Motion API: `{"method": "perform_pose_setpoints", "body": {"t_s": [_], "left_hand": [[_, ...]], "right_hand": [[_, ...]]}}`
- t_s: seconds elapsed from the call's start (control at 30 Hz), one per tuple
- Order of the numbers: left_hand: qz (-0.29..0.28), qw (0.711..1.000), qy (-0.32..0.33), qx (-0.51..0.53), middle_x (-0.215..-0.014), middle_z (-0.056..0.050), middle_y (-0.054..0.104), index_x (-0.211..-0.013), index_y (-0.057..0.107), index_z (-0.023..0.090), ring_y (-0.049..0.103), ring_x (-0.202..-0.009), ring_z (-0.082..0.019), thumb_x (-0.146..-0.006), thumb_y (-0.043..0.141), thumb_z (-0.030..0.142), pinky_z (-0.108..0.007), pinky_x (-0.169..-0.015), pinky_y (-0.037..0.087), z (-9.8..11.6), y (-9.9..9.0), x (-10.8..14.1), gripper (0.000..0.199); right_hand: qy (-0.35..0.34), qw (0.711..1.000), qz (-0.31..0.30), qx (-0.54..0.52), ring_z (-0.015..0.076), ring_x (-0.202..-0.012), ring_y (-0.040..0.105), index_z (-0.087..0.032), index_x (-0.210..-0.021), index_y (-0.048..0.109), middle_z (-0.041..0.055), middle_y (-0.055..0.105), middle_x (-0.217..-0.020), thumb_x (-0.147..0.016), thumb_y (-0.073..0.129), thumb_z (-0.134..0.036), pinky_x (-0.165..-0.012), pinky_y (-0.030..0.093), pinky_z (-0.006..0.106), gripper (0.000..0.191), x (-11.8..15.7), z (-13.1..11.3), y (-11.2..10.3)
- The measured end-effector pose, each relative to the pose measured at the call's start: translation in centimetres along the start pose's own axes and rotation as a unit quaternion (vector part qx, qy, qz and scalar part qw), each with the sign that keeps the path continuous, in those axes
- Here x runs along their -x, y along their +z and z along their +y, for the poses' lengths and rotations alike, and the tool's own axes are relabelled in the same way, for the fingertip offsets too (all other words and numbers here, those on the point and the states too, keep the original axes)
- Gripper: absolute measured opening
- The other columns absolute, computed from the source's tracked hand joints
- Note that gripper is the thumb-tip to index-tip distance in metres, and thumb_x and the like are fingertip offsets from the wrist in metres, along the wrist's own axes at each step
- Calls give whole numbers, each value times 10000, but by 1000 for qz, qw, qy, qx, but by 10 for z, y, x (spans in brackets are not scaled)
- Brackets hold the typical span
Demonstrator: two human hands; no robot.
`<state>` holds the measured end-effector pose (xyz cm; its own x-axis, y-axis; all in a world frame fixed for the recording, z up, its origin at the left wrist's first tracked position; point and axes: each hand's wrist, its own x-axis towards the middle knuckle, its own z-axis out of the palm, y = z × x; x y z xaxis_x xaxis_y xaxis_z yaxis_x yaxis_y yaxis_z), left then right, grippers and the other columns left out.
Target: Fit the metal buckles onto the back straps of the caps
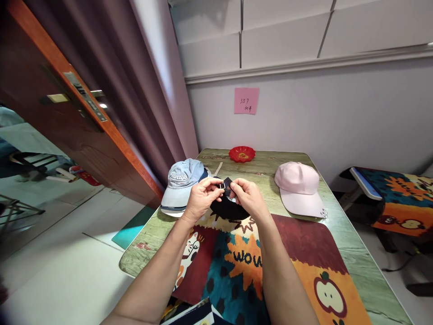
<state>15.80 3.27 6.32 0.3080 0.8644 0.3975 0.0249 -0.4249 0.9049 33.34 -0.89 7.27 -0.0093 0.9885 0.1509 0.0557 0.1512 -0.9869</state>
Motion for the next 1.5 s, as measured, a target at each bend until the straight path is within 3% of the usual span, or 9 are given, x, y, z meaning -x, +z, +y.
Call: {"method": "perform_pose_setpoints", "body": {"t_s": [0.17, 0.4, 0.87, 1.27, 1.5], "left_hand": [[-5, 997, -48, 53, -720, 16, 660, -1034, 690, 150, 670, -625, -106, -779, 770, 285, -217, -614, 608, 4, 2, 0, 300], [11, 992, -85, 89, -713, 12, 683, -1013, 686, 136, 678, -601, -106, -751, 777, 280, -225, -628, 597, 8, 7, 1, 313], [10, 988, -96, 117, -712, -1, 711, -1011, 682, 140, 681, -598, -111, -754, 777, 278, -215, -612, 553, 7, 8, 0, 307], [-79, 988, -95, 90, -718, -5, 711, -1037, 692, 150, 684, -599, -126, -777, 778, 303, -243, -631, 559, 15, 2, 0, 314], [-96, 988, -85, 88, -720, -5, 711, -1052, 695, 153, 682, -605, -121, -803, 765, 290, -231, -631, 554, 13, 1, 0, 294]], "right_hand": [[28, 999, 2, -24, 83, -469, 325, -183, -740, 614, -57, 439, -549, -890, 587, -528, -467, 224, 253, 377, -3, 7, -5], [15, 999, -28, -30, 83, -471, 352, -182, -757, 611, -56, 464, -553, -903, 582, -503, -472, 231, 249, 353, -4, 8, -4], [29, 996, -61, -54, 79, -473, 384, -186, -763, 588, -52, 492, -580, -895, 594, -530, -468, 254, 231, 369, -4, 9, -5], [5, 993, -117, 18, 99, -541, 309, -189, -762, 591, -54, 404, -587, -891, 583, -600, -498, 220, 239, 431, 1, 3, -20], [-2, 991, -129, 44, 104, -571, 293, -188, -763, 576, -54, 377, -617, -925, 554, -562, -523, 210, 250, 408, 5, -1, -24]]}}
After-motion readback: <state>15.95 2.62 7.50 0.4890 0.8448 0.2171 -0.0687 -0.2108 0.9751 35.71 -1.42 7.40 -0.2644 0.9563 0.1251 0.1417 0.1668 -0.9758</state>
